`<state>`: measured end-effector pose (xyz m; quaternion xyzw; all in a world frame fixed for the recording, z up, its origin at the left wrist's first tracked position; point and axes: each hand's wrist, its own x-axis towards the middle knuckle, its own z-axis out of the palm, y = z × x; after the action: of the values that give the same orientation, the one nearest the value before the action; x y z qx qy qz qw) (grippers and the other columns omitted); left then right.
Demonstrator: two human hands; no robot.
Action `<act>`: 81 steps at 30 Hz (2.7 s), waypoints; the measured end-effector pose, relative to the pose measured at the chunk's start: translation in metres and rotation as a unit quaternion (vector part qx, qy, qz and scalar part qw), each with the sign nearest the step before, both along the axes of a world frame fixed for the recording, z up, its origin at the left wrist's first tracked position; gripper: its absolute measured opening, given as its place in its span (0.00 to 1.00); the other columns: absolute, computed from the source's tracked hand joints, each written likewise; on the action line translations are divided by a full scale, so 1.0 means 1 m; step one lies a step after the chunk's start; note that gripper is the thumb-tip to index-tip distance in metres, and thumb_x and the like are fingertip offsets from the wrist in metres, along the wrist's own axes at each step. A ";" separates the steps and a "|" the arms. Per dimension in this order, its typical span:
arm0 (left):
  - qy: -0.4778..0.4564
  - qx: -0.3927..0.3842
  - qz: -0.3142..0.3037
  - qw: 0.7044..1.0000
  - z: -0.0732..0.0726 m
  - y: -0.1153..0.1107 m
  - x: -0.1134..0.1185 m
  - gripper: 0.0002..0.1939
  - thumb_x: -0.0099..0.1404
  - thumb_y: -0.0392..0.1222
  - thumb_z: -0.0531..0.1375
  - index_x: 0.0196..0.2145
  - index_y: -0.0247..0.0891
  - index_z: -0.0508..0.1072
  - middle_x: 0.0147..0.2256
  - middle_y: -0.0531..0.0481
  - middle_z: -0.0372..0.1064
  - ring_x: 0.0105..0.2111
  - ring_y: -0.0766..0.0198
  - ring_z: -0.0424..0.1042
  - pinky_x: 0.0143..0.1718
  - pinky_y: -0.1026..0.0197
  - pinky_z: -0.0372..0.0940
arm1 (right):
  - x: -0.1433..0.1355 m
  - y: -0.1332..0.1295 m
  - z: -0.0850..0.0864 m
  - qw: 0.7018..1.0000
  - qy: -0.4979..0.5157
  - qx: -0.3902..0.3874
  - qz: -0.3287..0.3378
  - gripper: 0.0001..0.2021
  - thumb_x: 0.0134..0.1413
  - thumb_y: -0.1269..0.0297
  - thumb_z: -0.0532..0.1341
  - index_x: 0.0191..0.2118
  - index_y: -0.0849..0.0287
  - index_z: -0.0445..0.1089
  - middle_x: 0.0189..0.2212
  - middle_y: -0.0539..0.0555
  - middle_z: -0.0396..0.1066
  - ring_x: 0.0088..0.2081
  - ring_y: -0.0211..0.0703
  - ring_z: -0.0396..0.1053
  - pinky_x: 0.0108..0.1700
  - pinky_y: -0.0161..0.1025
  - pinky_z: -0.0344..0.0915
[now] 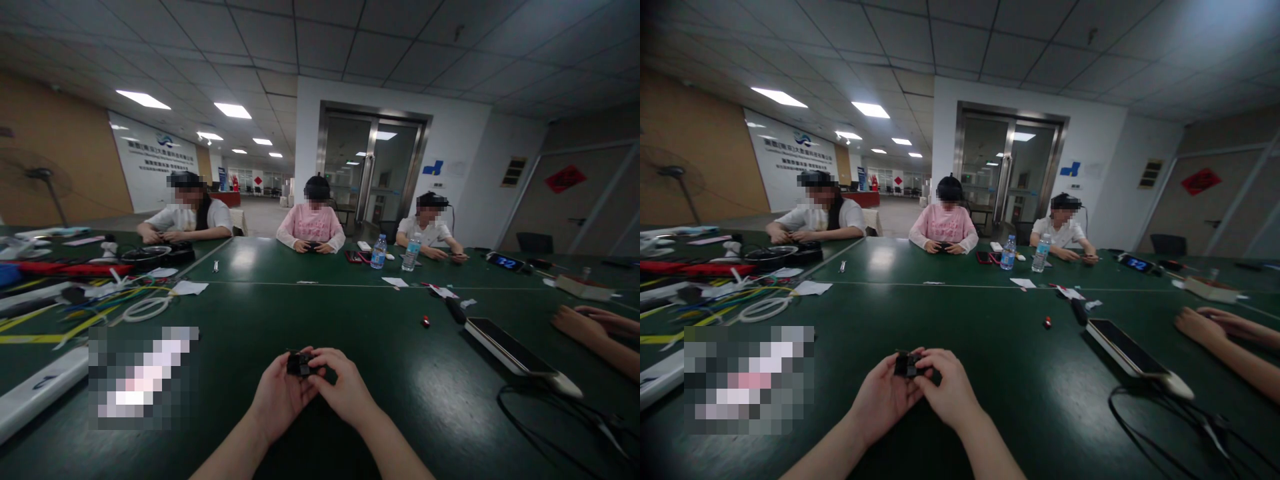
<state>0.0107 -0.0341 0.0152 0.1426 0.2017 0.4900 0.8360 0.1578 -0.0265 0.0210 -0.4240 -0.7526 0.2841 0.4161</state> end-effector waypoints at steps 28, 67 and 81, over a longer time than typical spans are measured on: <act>0.005 0.004 0.002 1.000 0.000 -0.002 0.000 0.15 0.61 0.43 0.50 0.42 0.34 0.69 0.34 0.43 0.73 0.34 0.57 0.73 0.42 0.55 0.61 | 0.000 -0.002 0.004 1.000 0.002 -0.003 0.010 0.17 0.41 0.78 0.58 0.38 0.52 0.69 0.42 0.51 0.69 0.47 0.44 0.65 0.50 0.45 0.61; -0.042 0.044 -0.021 0.998 0.001 -0.003 -0.002 0.16 0.63 0.43 0.49 0.43 0.35 0.70 0.37 0.42 0.73 0.37 0.57 0.72 0.45 0.54 0.60 | 0.002 0.000 0.001 1.000 0.023 -0.007 0.003 0.20 0.43 0.75 0.59 0.44 0.51 0.67 0.44 0.52 0.68 0.46 0.45 0.65 0.50 0.46 0.61; 0.022 -0.016 0.030 0.999 0.004 -0.002 0.005 0.11 0.61 0.38 0.50 0.34 0.32 0.71 0.29 0.46 0.73 0.31 0.62 0.73 0.37 0.61 0.64 | -0.002 -0.002 0.003 0.999 -0.026 -0.030 0.014 0.13 0.45 0.73 0.60 0.38 0.50 0.70 0.45 0.50 0.66 0.50 0.43 0.62 0.49 0.43 0.62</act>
<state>0.0158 -0.0360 0.0189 0.1338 0.2317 0.5083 0.8186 0.1559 -0.0289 0.0245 -0.4331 -0.7601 0.3013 0.3794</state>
